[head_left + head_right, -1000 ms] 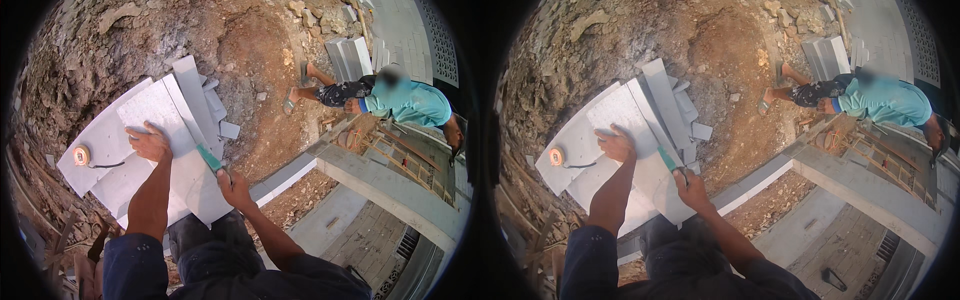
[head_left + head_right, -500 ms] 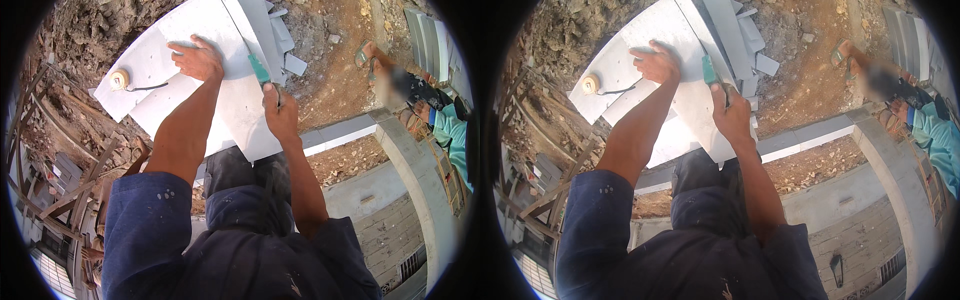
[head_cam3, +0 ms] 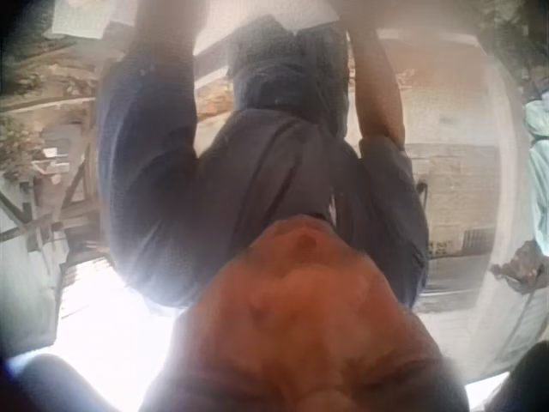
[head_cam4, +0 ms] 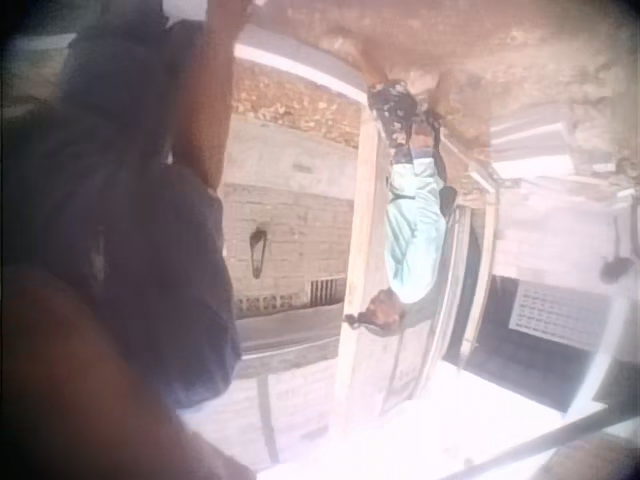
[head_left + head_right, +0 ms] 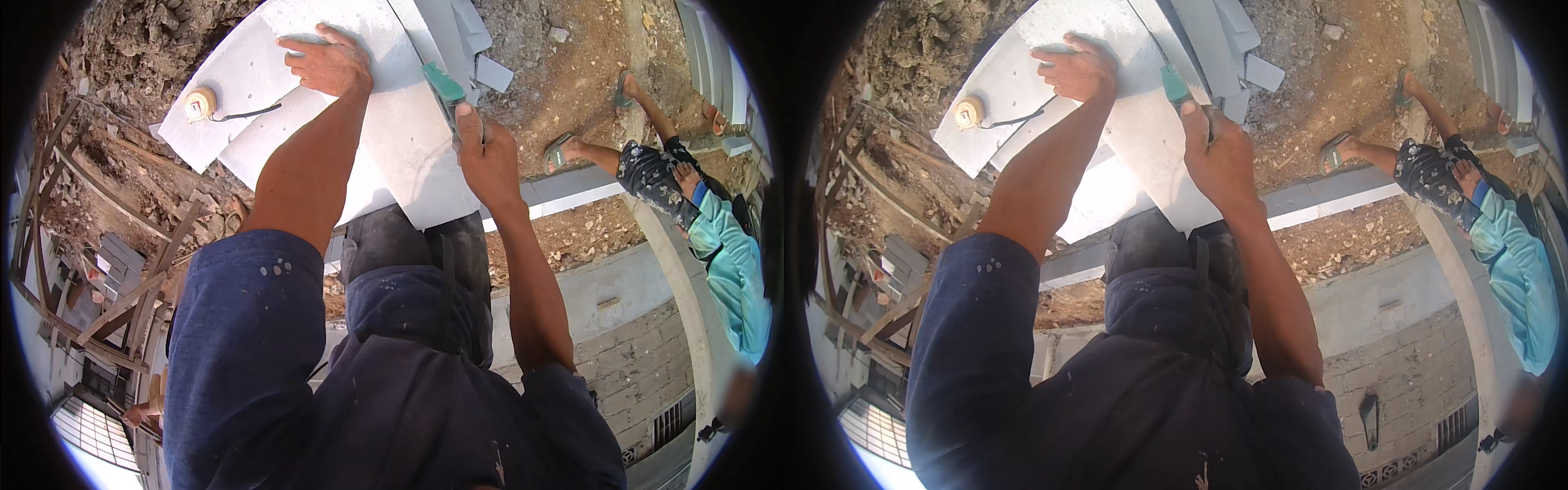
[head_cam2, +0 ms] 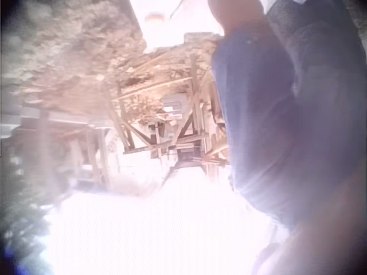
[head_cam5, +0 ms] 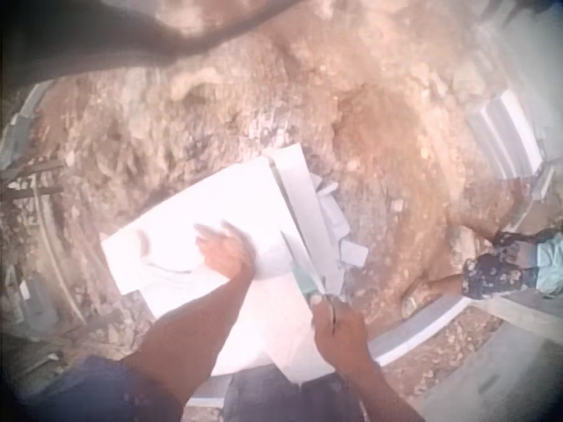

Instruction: The person cuts a white tile with a utility knife, applies mortar to its back with a trowel, and places it into a curved border. They then use a hammer to tap the tile into position and adjust its alignment.

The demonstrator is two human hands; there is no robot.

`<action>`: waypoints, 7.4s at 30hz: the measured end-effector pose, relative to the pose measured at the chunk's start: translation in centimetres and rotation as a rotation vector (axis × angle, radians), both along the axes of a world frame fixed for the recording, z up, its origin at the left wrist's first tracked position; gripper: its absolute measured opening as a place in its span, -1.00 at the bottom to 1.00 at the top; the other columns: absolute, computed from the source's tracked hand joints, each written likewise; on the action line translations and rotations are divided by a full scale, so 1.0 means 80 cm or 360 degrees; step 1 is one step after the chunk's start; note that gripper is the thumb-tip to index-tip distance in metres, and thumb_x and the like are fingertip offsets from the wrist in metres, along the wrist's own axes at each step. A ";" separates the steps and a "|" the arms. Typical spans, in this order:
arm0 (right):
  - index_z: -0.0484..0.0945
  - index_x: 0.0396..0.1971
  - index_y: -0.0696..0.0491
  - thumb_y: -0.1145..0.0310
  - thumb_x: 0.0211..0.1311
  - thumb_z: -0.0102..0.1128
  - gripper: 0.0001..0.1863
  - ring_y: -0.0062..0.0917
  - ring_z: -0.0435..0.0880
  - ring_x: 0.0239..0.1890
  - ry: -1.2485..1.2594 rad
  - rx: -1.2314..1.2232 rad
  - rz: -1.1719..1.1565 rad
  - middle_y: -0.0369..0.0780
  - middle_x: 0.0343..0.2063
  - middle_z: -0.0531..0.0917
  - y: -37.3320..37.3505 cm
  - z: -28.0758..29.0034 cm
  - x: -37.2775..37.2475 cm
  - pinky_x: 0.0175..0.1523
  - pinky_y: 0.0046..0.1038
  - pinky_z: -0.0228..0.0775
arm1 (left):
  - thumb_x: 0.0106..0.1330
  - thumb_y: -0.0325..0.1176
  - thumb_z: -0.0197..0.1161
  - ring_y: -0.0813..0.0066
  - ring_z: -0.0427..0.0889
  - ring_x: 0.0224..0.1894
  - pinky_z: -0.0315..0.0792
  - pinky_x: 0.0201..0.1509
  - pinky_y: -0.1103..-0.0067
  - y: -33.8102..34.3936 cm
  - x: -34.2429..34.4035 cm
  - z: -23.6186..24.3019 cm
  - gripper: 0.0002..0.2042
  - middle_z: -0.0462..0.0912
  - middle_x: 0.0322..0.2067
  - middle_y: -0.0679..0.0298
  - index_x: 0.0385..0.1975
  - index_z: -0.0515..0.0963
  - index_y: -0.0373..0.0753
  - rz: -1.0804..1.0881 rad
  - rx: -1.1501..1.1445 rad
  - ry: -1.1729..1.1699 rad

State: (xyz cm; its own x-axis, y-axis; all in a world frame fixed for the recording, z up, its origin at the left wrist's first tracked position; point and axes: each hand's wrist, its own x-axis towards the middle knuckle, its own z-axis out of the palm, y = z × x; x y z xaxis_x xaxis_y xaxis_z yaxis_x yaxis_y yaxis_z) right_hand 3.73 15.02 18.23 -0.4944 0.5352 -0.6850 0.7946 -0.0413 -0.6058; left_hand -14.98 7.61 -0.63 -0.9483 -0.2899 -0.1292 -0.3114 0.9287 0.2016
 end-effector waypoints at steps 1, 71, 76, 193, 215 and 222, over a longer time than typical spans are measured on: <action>0.54 -0.37 0.22 0.04 0.45 -0.07 -0.51 -0.32 0.50 -0.59 -0.0049 -0.0056 0.0010 -0.09 -0.67 0.52 -0.013 0.032 0.026 -0.37 -0.29 0.36 | 0.46 0.09 -0.27 0.11 0.41 0.01 0.35 0.07 0.21 -0.026 0.019 0.013 -0.28 0.30 0.06 -0.10 0.40 -0.07 -0.39 0.0001 0.0089 -0.0131; 0.56 0.01 0.25 0.04 0.45 -0.15 -0.45 -0.68 0.44 -0.59 -0.0060 -0.0164 -0.0016 -0.30 -0.59 0.53 -0.053 0.199 0.220 -0.48 -0.54 0.24 | 0.42 0.08 -0.06 -0.04 0.44 0.10 0.33 0.13 0.14 -0.024 0.010 0.025 -0.30 0.35 0.15 -0.17 0.38 0.07 -0.32 0.0038 -0.0056 0.0094; 0.51 -0.39 0.21 0.00 0.45 -0.05 -0.49 -0.39 0.49 -0.53 0.0018 0.0336 0.0087 -0.10 -0.63 0.52 -0.019 -0.060 0.058 -0.33 -0.30 0.36 | 0.46 0.21 -0.20 0.08 0.53 0.03 0.46 -0.01 0.19 -0.017 0.037 -0.026 -0.34 0.43 0.12 0.00 0.39 0.15 -0.14 0.0019 -0.0135 0.0069; 0.51 -0.15 0.24 0.11 0.46 -0.21 -0.54 -0.62 0.46 -0.66 -0.0345 -0.0041 0.0320 -0.25 -0.69 0.50 -0.049 0.179 0.227 -0.52 -0.48 0.29 | 0.42 -0.04 0.00 -0.14 0.43 0.14 0.36 0.18 0.15 -0.009 0.025 0.028 -0.32 0.38 0.12 -0.24 0.35 0.09 -0.45 -0.0042 0.0150 0.0137; 0.52 -0.11 0.24 0.15 0.40 -0.11 -0.57 -0.53 0.57 -0.55 -0.0092 -0.0093 0.0222 -0.17 -0.65 0.54 -0.058 0.148 0.312 -0.40 -0.42 0.39 | 0.46 -0.03 -0.07 -0.15 0.34 0.23 0.28 0.26 0.14 -0.026 0.013 0.026 -0.31 0.29 0.20 -0.31 0.40 -0.02 -0.43 0.0020 0.0169 0.0074; 0.49 -0.18 0.26 0.13 0.42 -0.06 -0.58 -0.49 0.50 -0.57 0.0138 0.0023 0.0314 -0.18 -0.60 0.51 -0.041 0.011 0.270 -0.44 -0.44 0.33 | 0.46 -0.04 -0.05 -0.15 0.41 0.15 0.32 0.21 0.13 0.001 0.033 0.033 -0.33 0.36 0.13 -0.25 0.37 0.06 -0.44 -0.0110 0.0185 0.0074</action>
State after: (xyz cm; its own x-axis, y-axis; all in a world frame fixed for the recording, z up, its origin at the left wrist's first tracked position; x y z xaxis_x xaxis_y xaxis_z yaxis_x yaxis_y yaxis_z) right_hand 25.36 11.75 19.12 -0.6472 0.4315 -0.6284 0.7314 0.1192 -0.6714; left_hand -12.34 7.70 2.00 -0.9712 -0.2094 -0.1137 -0.2355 0.9170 0.3221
